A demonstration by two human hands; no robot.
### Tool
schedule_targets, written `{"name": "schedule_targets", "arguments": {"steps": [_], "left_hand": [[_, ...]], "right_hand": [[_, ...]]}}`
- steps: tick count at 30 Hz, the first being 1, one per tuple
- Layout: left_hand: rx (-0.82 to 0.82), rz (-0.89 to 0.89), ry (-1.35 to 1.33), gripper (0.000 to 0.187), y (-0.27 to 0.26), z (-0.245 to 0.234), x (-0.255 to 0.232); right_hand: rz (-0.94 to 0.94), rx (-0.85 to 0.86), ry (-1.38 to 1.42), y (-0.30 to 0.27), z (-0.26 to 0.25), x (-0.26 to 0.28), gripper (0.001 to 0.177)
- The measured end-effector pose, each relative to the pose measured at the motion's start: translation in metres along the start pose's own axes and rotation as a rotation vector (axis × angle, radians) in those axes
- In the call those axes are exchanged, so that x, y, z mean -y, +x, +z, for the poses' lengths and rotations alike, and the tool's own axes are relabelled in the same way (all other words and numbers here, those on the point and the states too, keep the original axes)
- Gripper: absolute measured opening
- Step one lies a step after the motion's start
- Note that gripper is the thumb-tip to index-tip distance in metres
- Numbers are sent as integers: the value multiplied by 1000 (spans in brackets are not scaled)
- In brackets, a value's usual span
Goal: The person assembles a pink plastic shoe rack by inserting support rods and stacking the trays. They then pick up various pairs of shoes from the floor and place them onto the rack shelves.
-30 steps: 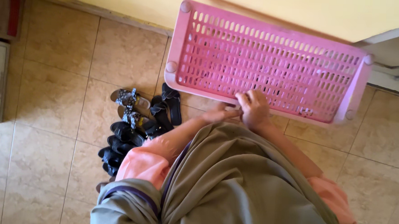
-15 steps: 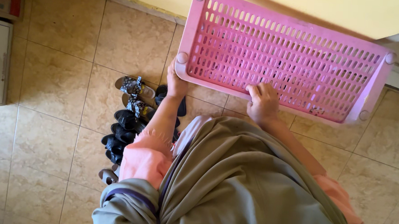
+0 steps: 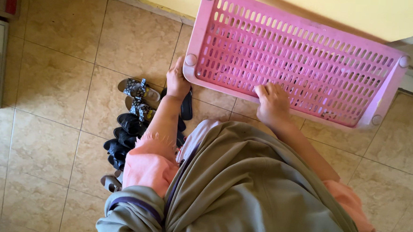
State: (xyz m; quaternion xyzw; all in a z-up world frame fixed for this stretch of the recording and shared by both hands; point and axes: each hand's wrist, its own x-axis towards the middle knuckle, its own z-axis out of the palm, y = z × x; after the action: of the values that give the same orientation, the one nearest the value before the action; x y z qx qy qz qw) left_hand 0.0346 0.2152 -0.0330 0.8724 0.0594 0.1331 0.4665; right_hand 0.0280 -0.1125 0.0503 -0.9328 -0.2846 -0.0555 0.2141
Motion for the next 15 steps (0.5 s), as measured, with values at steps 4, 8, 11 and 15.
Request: {"name": "schedule_targets", "arguments": {"steps": [4, 8, 11, 15], "left_hand": [[-51, 4, -58, 35, 3, -7, -19], [96, -152, -56, 26, 9, -10, -10], [176, -267, -296, 31, 12, -10, 15], [327, -380, -666, 32, 20, -9, 42]], "right_hand": [[26, 27, 7, 3, -2, 1, 31], [45, 20, 17, 3, 0, 1, 31], [49, 69, -3, 3, 2, -1, 32], [64, 162, -55, 5, 2, -1, 35]]}}
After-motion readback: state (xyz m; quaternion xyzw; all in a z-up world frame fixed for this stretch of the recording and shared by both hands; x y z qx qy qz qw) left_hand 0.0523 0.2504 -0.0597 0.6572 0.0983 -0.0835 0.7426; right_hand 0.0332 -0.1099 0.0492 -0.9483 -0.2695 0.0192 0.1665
